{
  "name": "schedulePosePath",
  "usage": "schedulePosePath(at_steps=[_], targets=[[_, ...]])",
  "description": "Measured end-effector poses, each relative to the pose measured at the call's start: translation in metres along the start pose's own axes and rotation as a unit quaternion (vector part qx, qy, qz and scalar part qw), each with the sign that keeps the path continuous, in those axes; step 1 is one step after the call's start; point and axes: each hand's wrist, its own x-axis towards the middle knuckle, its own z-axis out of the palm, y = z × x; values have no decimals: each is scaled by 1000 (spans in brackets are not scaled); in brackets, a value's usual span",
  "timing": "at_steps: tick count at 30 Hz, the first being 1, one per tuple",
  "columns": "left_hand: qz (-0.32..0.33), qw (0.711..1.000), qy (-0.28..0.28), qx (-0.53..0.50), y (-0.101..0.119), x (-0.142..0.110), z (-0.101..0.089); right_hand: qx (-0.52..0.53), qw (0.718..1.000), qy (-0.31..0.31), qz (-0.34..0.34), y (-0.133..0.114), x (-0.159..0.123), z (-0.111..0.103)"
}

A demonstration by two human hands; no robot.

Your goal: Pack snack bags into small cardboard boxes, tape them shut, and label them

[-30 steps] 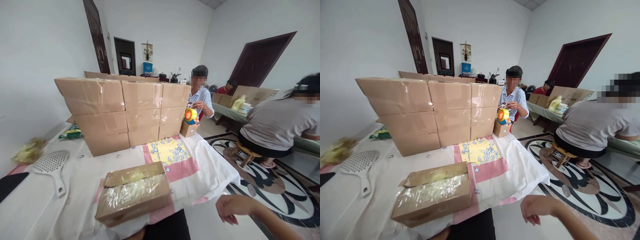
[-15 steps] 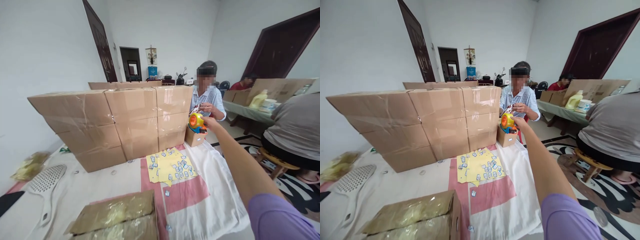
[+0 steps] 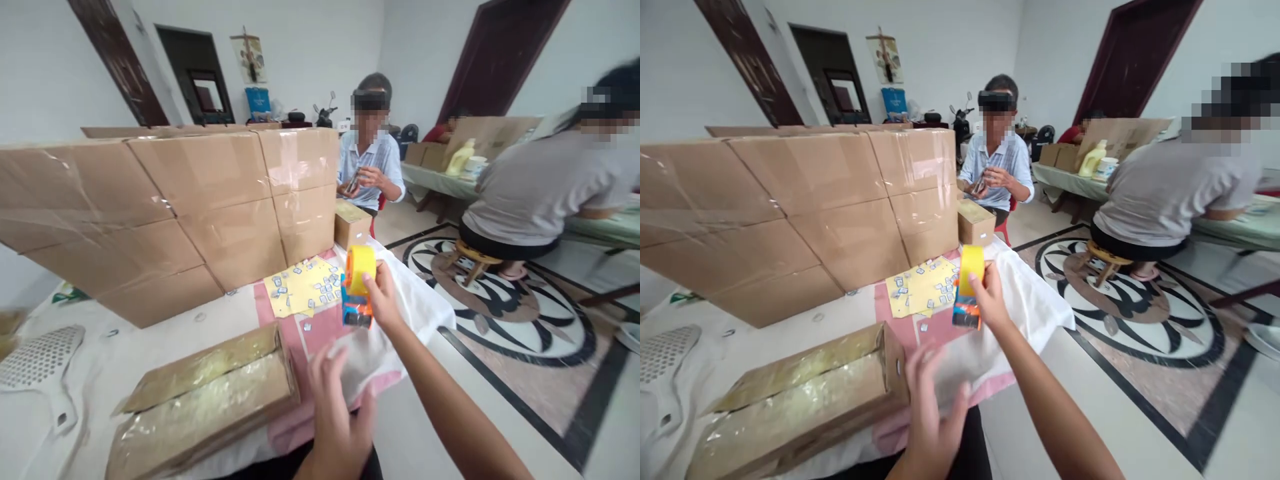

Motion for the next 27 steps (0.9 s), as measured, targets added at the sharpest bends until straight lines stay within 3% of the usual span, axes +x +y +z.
schedulePosePath(at_steps=[2,5,9,15,20,24,27], targets=[[26,998,44,-25,10,15,10,17,1000,-8,-3,-10,-42,-1],[6,998,8,-62,15,29,20,17,999,-24,-18,-25,-74,-4],[-68,987,-59,-134,10,28,11,-6,998,-43,-48,-45,-87,-10],[-84,957,-139,-242,14,14,-7,-54,990,-117,-54,-52,-95,-7],[-102,952,-133,-257,19,11,-24,-88,995,-35,-43,-42,-83,-5],[-129,933,-203,-270,19,-1,-41,-97,994,33,-41,-35,-78,-11],[-162,915,-233,-285,18,-11,-41,-93,992,71,-36,-30,-79,-10]])
